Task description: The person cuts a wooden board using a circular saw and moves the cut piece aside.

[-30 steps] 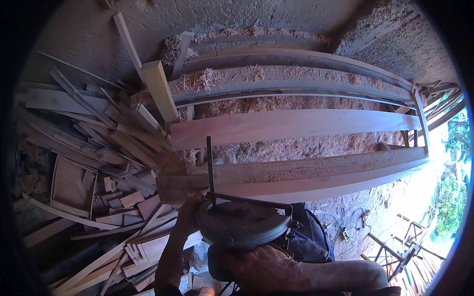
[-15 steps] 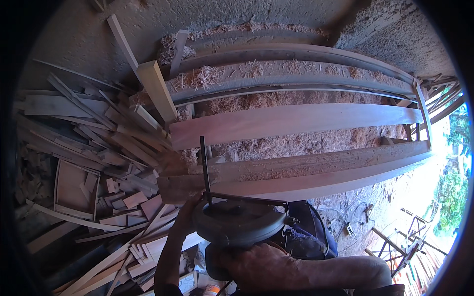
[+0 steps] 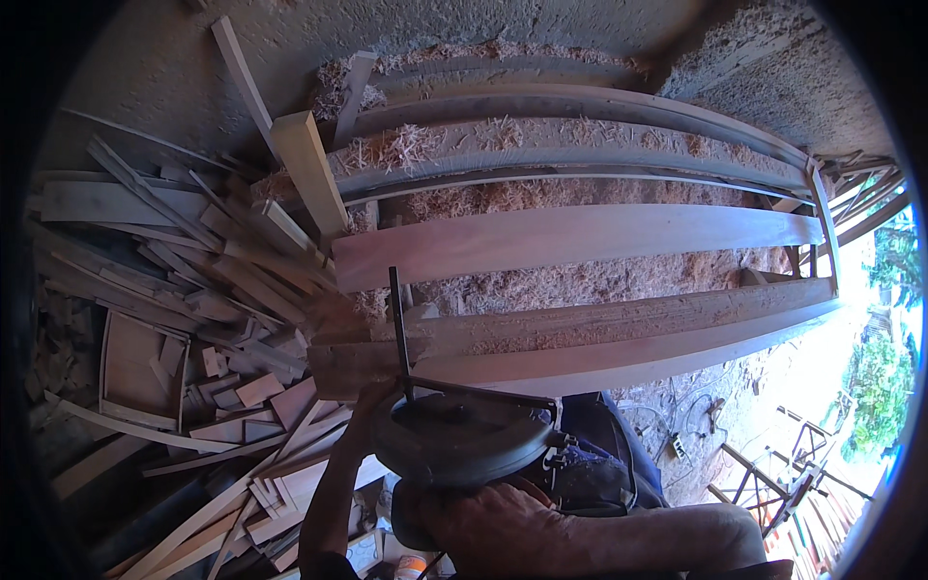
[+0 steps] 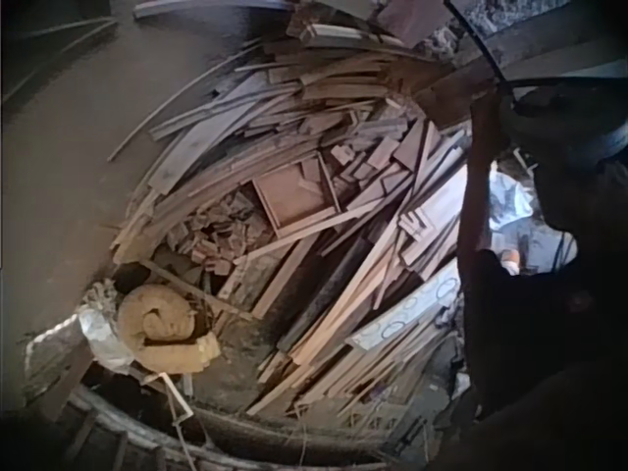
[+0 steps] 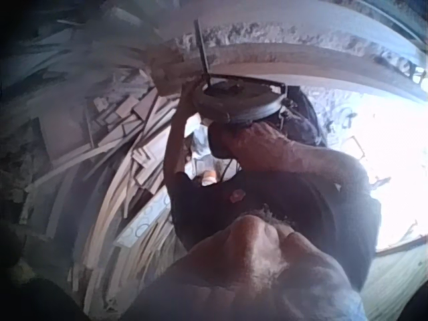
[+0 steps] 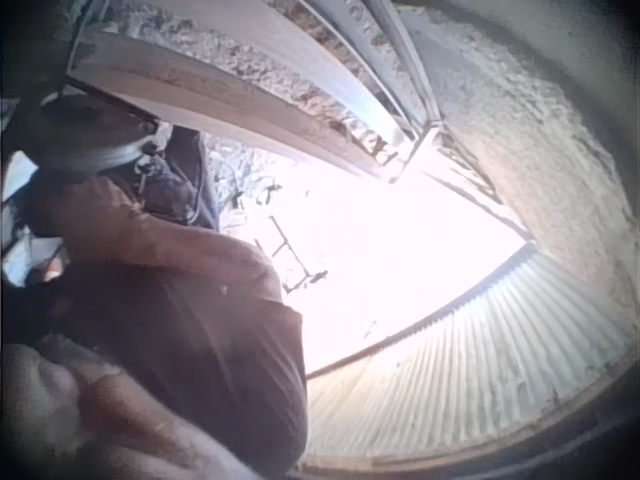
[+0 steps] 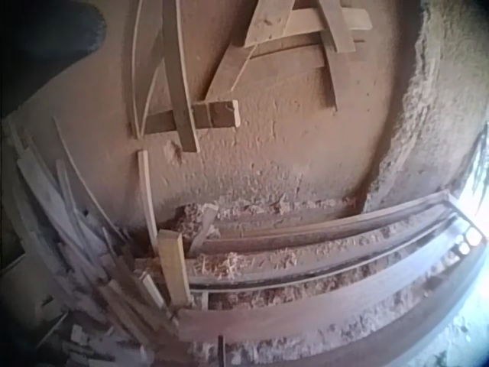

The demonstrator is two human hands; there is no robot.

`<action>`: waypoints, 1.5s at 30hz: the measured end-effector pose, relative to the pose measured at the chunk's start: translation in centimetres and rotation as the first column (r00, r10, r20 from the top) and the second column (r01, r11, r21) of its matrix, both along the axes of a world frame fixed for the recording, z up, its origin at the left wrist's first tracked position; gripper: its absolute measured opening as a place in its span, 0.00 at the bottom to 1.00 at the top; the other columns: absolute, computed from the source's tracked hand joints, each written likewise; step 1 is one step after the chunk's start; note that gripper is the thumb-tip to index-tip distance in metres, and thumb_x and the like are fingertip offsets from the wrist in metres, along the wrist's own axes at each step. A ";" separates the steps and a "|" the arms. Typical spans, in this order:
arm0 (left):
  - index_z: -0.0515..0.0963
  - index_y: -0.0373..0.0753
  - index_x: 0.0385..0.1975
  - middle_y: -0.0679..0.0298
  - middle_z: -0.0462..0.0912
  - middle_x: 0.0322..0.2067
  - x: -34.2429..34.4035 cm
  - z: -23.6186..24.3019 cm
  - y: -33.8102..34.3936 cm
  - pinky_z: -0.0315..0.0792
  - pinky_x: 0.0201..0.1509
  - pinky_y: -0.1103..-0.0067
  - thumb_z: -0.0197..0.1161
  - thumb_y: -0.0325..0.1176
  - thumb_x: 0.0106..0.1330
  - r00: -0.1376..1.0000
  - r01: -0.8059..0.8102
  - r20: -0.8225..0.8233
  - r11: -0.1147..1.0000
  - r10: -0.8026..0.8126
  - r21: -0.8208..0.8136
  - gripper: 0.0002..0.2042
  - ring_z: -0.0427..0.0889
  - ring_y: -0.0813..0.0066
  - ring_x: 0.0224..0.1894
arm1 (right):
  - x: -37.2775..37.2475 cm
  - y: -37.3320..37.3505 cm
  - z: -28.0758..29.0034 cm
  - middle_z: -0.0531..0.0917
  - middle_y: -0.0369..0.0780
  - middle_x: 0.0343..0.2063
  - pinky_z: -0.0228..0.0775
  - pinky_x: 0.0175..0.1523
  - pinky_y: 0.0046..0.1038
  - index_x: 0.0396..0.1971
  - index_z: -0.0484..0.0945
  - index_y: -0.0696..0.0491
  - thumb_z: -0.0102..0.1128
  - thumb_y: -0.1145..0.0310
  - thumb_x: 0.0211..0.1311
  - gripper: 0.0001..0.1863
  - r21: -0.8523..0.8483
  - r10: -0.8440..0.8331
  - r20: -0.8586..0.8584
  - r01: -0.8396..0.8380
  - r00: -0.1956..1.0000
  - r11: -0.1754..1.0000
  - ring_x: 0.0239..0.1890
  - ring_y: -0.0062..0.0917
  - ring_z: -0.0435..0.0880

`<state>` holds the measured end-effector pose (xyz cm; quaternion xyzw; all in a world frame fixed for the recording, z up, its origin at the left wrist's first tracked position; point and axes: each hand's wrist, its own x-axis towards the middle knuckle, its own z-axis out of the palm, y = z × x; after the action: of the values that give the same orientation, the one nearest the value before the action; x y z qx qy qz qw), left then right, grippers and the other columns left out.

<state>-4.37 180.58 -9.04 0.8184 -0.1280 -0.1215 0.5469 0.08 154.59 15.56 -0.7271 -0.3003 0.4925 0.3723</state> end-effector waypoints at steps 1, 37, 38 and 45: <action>0.78 0.35 0.56 0.50 0.86 0.41 0.0 -0.4 0.5 0.78 0.45 0.64 0.75 0.38 0.54 0.995 0.044 0.080 0.995 -0.051 0.090 0.28 0.87 0.47 0.41 | -0.2 0.1 0.1 0.86 0.57 0.36 0.81 0.44 0.52 0.65 0.67 0.59 0.65 0.64 0.56 0.36 0.020 -0.035 0.008 0.035 0.999 0.999 0.40 0.53 0.88; 0.76 0.45 0.64 0.61 0.83 0.53 -1.8 -2.3 2.0 0.44 0.79 0.54 0.72 0.47 0.58 0.987 0.140 0.037 0.951 -0.156 0.277 0.32 0.80 0.63 0.60 | 0.3 1.2 1.1 0.86 0.56 0.38 0.78 0.50 0.54 0.72 0.59 0.56 0.70 0.59 0.53 0.47 -0.170 -0.018 -0.088 0.003 0.996 0.986 0.43 0.54 0.87; 0.76 0.45 0.63 0.61 0.83 0.53 -1.7 -2.3 2.0 0.43 0.79 0.54 0.72 0.47 0.59 0.987 0.146 0.021 0.949 -0.158 0.280 0.32 0.80 0.63 0.60 | -0.1 1.1 0.7 0.86 0.56 0.38 0.78 0.50 0.54 0.71 0.59 0.56 0.69 0.59 0.53 0.46 -0.206 0.018 -0.085 -0.035 0.996 0.978 0.43 0.54 0.87; 0.75 0.44 0.64 0.61 0.83 0.55 -2.2 -2.7 2.1 0.42 0.80 0.54 0.73 0.47 0.59 0.991 0.112 0.036 0.955 -0.126 0.274 0.32 0.80 0.63 0.61 | 1.6 0.8 1.6 0.87 0.56 0.35 0.80 0.46 0.53 0.66 0.64 0.61 0.66 0.63 0.55 0.39 -0.016 -0.074 -0.081 0.073 0.994 0.997 0.40 0.55 0.88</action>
<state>-6.59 182.65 -11.76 0.8793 -0.1738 -0.1486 0.4178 1.64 155.34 17.18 -0.7194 -0.2550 0.5096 0.3973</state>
